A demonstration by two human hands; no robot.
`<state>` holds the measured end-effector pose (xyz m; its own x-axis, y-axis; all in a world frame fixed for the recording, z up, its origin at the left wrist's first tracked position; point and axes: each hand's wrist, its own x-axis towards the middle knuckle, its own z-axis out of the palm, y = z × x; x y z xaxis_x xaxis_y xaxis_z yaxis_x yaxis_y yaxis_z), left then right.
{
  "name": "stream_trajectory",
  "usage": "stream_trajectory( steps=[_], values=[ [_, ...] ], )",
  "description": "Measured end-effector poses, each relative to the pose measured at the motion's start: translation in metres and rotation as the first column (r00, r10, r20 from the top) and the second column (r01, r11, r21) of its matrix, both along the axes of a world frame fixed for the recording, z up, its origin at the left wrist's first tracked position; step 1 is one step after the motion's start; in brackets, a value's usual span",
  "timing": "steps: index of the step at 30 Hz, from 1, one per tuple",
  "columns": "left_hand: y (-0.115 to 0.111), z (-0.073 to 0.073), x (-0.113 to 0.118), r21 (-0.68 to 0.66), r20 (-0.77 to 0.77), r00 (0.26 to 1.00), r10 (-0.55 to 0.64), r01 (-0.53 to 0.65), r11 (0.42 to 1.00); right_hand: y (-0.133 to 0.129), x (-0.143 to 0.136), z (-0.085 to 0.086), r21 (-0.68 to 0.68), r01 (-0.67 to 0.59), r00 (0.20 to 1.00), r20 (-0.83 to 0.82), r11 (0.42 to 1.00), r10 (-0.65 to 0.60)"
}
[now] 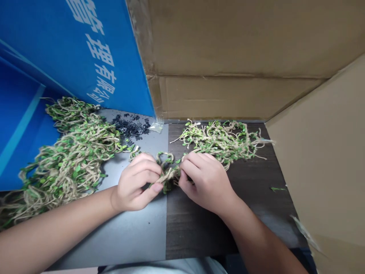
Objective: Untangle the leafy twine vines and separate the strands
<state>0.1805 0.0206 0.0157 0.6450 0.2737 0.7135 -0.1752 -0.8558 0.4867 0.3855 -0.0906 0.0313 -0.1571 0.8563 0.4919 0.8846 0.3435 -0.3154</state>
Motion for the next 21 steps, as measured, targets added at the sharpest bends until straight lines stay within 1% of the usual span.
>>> stream_trajectory(
  steps=[3, 5, 7, 8, 9, 10, 11, 13, 15, 16, 17, 18, 19, 21],
  values=[
    [-0.002, 0.002, -0.002, 0.072, -0.009, 0.998, -0.061, 0.062, 0.995, 0.000, 0.002, -0.001, -0.040, -0.011, 1.000, -0.009, 0.999, 0.011],
    [-0.004, 0.002, -0.001, 0.118, -0.039, 0.995, -0.090, 0.094, 0.988, 0.000, 0.003, -0.001, -0.077, -0.032, 0.997, -0.070, 0.996, 0.027],
    [-0.005, 0.002, -0.001, 0.158, -0.064, 0.992, -0.107, 0.116, 0.981, -0.001, 0.005, 0.001, -0.127, -0.063, 0.975, -0.220, 0.990, 0.034],
    [-0.005, 0.002, 0.000, 0.178, -0.075, 0.991, -0.108, 0.120, 0.977, -0.002, 0.006, 0.002, -0.158, -0.082, 0.945, -0.325, 0.984, 0.027],
    [-0.006, 0.002, 0.000, 0.201, -0.085, 0.991, -0.107, 0.123, 0.972, -0.003, 0.007, 0.002, -0.193, -0.109, 0.896, -0.444, 0.975, 0.012],
    [-0.006, 0.002, 0.001, 0.222, -0.094, 0.990, -0.106, 0.124, 0.967, -0.004, 0.008, 0.003, -0.230, -0.145, 0.826, -0.564, 0.962, -0.010],
    [-0.007, 0.001, 0.002, 0.238, -0.103, 0.989, -0.104, 0.126, 0.963, -0.005, 0.009, 0.004, -0.259, -0.187, 0.734, -0.678, 0.948, -0.041],
    [-0.008, 0.001, 0.002, 0.248, -0.118, 0.988, -0.100, 0.127, 0.960, -0.007, 0.011, 0.003, -0.281, -0.290, 0.502, -0.858, 0.915, -0.105],
    [-0.009, 0.000, 0.003, 0.242, -0.138, 0.985, -0.106, 0.137, 0.961, -0.008, 0.012, 0.002, -0.238, -0.377, 0.247, -0.957, 0.895, -0.150],
    [-0.010, 0.001, 0.003, 0.242, -0.151, 0.982, -0.114, 0.149, 0.959, -0.008, 0.012, 0.001, -0.209, -0.413, 0.134, -0.977, 0.886, -0.168],
    [-0.011, 0.001, 0.003, 0.248, -0.164, 0.979, -0.124, 0.163, 0.955, -0.008, 0.011, 0.000, -0.182, -0.446, 0.040, -0.982, 0.877, -0.183],
    [-0.012, 0.001, 0.002, 0.257, -0.174, 0.975, -0.136, 0.178, 0.950, -0.008, 0.011, -0.001, -0.163, -0.476, -0.031, -0.979, 0.864, -0.201],
    [-0.012, 0.001, 0.001, 0.267, -0.176, 0.973, -0.147, 0.191, 0.944, -0.008, 0.011, -0.002, -0.147, -0.500, -0.084, -0.973, 0.853, -0.217],
    [-0.013, 0.001, -0.002, 0.285, -0.140, 0.978, -0.157, 0.192, 0.939, -0.008, 0.012, -0.003, -0.127, -0.529, -0.145, -0.961, 0.839, -0.237]
  ],
)
